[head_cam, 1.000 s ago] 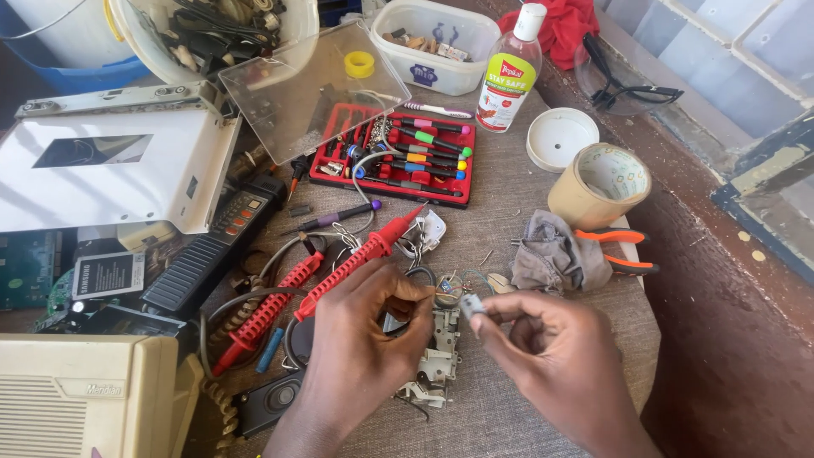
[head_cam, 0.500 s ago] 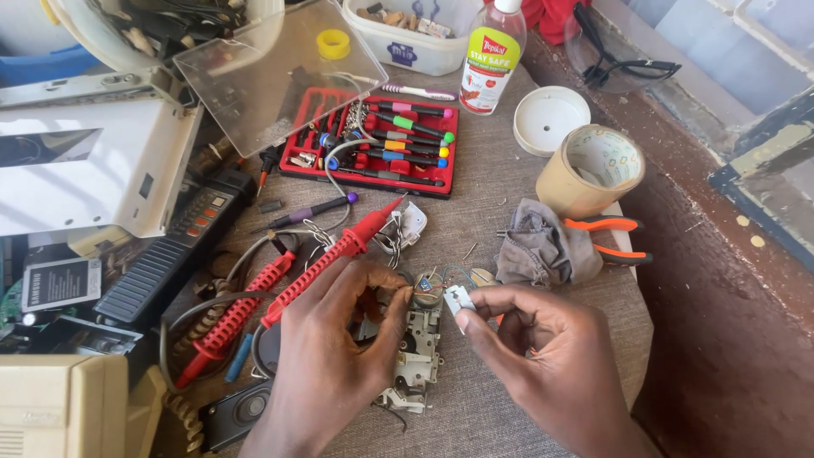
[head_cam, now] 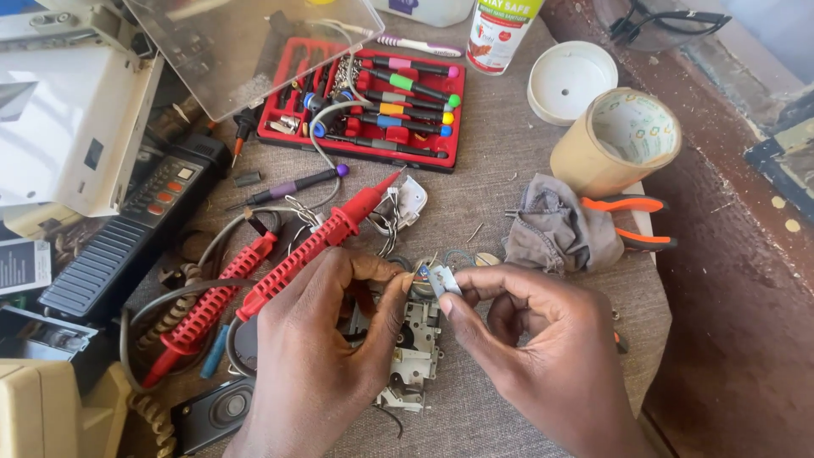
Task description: The person uses pliers to strip and adjust wires on a small electronic component. They then use a soldering iron to solder connections on the component while holding it with their other hand.
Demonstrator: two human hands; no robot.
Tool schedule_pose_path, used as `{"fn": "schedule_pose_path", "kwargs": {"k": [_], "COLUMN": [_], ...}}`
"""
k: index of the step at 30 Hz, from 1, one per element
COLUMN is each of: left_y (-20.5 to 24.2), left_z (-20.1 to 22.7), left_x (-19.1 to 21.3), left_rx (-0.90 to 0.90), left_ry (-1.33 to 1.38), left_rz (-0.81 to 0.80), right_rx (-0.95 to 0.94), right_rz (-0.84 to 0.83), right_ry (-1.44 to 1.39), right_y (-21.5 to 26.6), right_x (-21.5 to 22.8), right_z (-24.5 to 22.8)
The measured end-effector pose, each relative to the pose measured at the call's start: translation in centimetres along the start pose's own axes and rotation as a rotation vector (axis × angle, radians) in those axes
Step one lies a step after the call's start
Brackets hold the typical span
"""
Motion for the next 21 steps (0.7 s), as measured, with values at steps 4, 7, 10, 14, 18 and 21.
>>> {"fn": "schedule_pose_path", "kwargs": {"k": [4, 7, 10, 14, 18, 21], "left_y": [-0.03, 0.00, 0.01, 0.01, 0.16, 0.27], "left_z": [0.41, 0.46, 0.41, 0.68, 0.39, 0.30], "left_x": [0.13, 0.18, 0.16, 0.22, 0.21, 0.06], "left_rx": [0.006, 0.034, 0.048, 0.008, 0.026, 0.025], "left_ry": [0.044, 0.072, 0.062, 0.060, 0.043, 0.038], "left_rz": [-0.002, -0.015, -0.030, -0.005, 0.001, 0.011], "right_rx": [-0.003, -0.033, -0.055, -0.021, -0.004, -0.018], "right_rz": [-0.001, 0.005, 0.013, 0.003, 0.000, 0.003], "right_ry": [-0.025, -0.035, -0.039, -0.048, -0.043, -0.060], "right_y": [-0.22, -0.31, -0.35, -0.28, -0.29, -0.39], "right_x": [-0.15, -0.01, 0.05, -0.19, -0.38, -0.53], "right_z": [-0.15, 0.14, 0.23, 0.08, -0.03, -0.13]}}
Point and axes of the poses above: each hand's wrist, its own y-axis away from the middle knuckle, its own x-axis out of the back of the hand, z = x × y, the point moved 6 cm from there along -y, towards the middle knuckle, and after that the axes turned 7 degrees about x, right-handed, at the moved point
